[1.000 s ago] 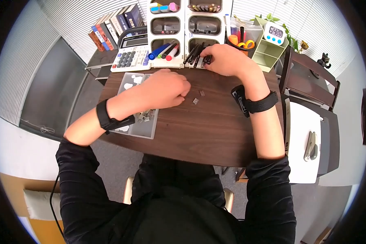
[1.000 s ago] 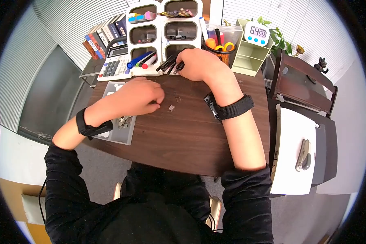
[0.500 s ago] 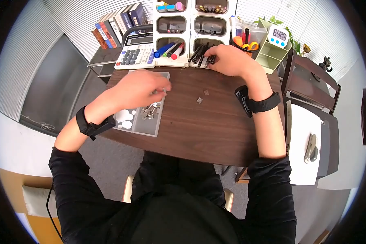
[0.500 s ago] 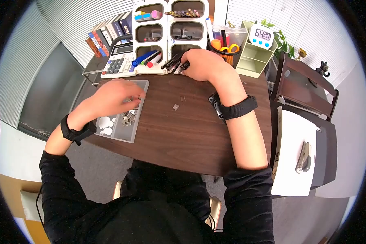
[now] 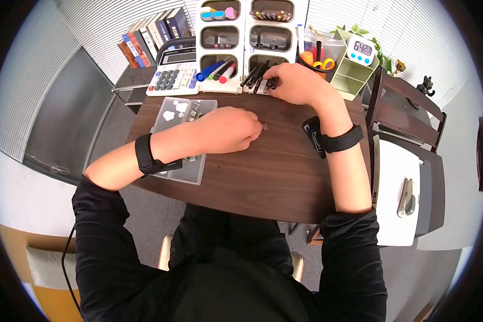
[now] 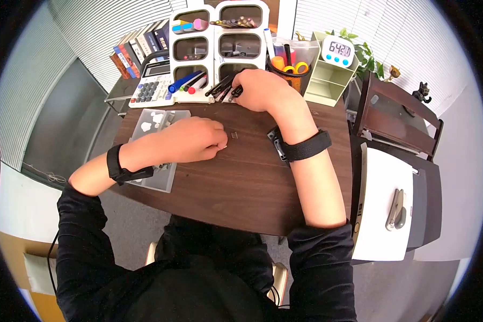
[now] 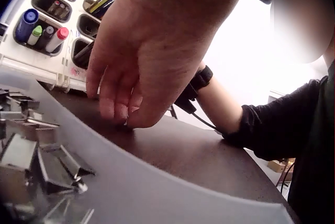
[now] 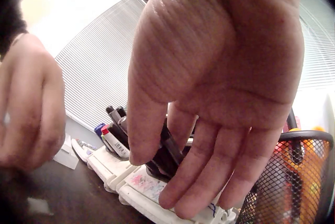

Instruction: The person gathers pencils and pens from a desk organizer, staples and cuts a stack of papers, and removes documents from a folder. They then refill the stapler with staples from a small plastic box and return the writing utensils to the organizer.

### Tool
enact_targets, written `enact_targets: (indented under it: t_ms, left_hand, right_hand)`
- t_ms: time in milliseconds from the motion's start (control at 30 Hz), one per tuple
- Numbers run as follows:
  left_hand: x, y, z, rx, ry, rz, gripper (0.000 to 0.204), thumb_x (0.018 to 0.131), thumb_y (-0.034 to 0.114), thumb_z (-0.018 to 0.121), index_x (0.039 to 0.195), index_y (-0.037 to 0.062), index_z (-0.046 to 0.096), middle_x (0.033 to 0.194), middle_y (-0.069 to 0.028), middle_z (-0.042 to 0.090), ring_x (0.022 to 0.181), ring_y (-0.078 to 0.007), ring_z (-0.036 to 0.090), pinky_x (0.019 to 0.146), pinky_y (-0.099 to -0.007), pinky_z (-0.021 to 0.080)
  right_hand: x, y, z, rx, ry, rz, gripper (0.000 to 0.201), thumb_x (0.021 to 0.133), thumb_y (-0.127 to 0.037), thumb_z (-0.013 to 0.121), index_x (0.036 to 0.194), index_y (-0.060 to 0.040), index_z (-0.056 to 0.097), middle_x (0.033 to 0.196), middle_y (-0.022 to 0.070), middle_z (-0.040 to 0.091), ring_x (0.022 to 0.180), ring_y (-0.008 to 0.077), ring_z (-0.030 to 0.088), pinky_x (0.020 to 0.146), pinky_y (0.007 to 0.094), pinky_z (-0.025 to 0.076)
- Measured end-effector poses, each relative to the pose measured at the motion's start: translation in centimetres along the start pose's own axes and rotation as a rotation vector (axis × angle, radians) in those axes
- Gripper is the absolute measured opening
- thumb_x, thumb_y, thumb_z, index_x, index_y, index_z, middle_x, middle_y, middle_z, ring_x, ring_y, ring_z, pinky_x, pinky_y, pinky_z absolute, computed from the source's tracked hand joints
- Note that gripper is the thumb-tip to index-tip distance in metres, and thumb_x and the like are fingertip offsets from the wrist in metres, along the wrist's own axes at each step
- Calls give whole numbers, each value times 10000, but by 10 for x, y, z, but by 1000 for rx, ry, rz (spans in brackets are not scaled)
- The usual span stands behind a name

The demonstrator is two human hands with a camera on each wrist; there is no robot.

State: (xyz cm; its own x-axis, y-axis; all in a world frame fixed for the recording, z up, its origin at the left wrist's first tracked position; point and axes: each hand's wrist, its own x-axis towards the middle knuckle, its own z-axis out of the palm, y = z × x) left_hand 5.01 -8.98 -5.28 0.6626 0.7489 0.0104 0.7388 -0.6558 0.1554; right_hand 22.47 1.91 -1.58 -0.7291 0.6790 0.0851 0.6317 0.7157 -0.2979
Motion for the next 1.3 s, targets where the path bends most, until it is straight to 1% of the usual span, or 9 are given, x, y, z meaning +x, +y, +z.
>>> enact_targets:
  t_ms: [267,533,667,833,900,967,1033,1133,1300]
  left_hand:
    - [-6,1,1,31,120,7,193,787,112,614,969,71,564,852,-107,587,821,-302,613,688,-413,490]
    - [-4,2,5,2,86,-2,77,783,114,618,829,63,582,803,-92,583,798,-304,611,686,-413,489]
    - [-21,2,-7,40,50,6,70,779,119,625,816,69,593,770,-82,584,791,-302,610,690,-411,485]
    - [-61,-7,-35,100,176,-117,84,767,111,642,845,81,633,783,-78,607,796,-292,615,689,-408,481]
    - [-73,-8,-43,123,144,-169,83,766,104,641,846,82,638,792,-76,612,800,-289,617,691,-408,481]
    - [-83,-10,-44,149,112,-222,82,766,97,641,848,83,643,802,-75,617,803,-287,618,693,-407,482]
    - [-88,-15,-38,119,115,-211,95,766,87,634,861,86,643,804,-72,620,796,-287,621,695,-406,484]
    - [-89,-18,-35,114,92,-236,121,760,77,630,880,87,641,841,-68,620,831,-284,618,720,-407,486]
    - [-91,-17,-36,147,104,-205,167,753,62,624,916,90,641,931,-65,611,922,-275,596,767,-407,486]
  right_hand:
    - [2,2,0,-4,-6,-17,364,800,-173,673,1136,-37,637,1050,164,666,971,300,633,854,361,491]
    - [1,0,1,1,-1,-1,386,798,-176,678,1154,-37,627,1044,170,665,955,303,636,844,366,494]
    - [0,1,1,-25,45,-5,416,783,-171,689,1176,-52,619,1013,169,670,941,304,640,824,371,502]
    - [-6,-6,-10,-108,66,121,460,741,-164,714,1175,-50,615,970,167,677,918,307,646,816,372,505]
    - [-11,-13,-17,-254,32,214,396,720,-155,725,1079,-9,644,948,164,680,908,312,646,827,374,505]
    - [-11,-12,-18,-272,14,185,271,734,-140,717,954,10,670,876,151,688,829,282,666,740,365,539]
    - [-10,-18,-22,-34,-316,362,227,731,-159,739,884,2,689,806,129,685,745,234,671,621,338,551]
    - [-6,-20,-9,71,-450,307,265,701,-192,782,856,0,684,744,112,668,680,193,658,546,308,537]
    - [-4,-30,1,55,-499,283,313,658,-211,816,822,10,666,732,118,662,662,204,653,563,317,541]
